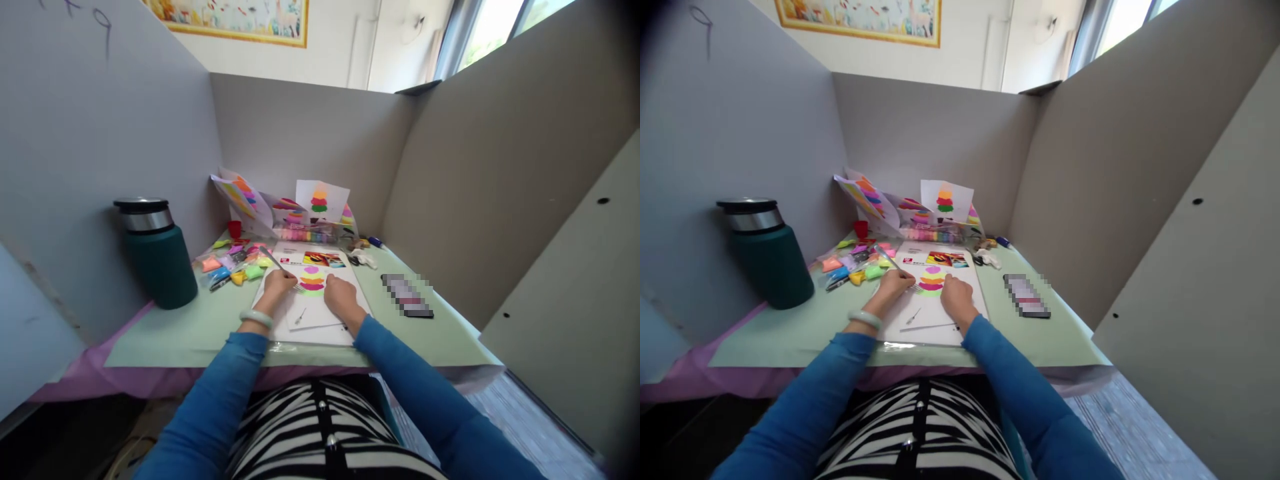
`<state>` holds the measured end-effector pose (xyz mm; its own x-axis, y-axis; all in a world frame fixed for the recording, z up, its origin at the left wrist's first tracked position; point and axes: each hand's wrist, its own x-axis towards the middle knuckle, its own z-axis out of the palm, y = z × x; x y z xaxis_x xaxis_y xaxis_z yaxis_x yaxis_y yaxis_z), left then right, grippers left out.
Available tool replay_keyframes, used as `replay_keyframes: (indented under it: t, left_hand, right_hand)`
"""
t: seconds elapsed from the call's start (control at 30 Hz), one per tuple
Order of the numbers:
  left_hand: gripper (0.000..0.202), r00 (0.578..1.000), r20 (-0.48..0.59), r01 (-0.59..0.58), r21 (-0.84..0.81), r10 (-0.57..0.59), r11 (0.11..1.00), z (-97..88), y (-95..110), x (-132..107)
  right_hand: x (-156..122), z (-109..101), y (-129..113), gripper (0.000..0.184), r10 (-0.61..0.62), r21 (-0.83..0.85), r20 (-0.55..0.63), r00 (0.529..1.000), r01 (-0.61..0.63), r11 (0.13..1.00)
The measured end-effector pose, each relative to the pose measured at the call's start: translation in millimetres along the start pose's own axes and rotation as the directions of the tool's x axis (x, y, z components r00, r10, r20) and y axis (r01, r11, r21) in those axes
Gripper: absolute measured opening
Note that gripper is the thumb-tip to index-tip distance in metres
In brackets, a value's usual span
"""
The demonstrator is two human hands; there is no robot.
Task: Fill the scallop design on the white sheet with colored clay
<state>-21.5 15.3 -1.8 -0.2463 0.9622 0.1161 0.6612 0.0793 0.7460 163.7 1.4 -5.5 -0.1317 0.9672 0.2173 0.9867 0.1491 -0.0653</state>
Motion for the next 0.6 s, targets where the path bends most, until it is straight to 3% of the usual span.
replay_keyframes:
  t: [0.6]
  left_hand:
    - [0.02,1.0,-0.014,-0.001,0.11,0.003,0.994,0.7,7.4,-1.7]
  right_hand:
    - [-2.2,-2.0,-1.9,0.033,-0.001,-0.031,0.0,1.0,0.001,1.0]
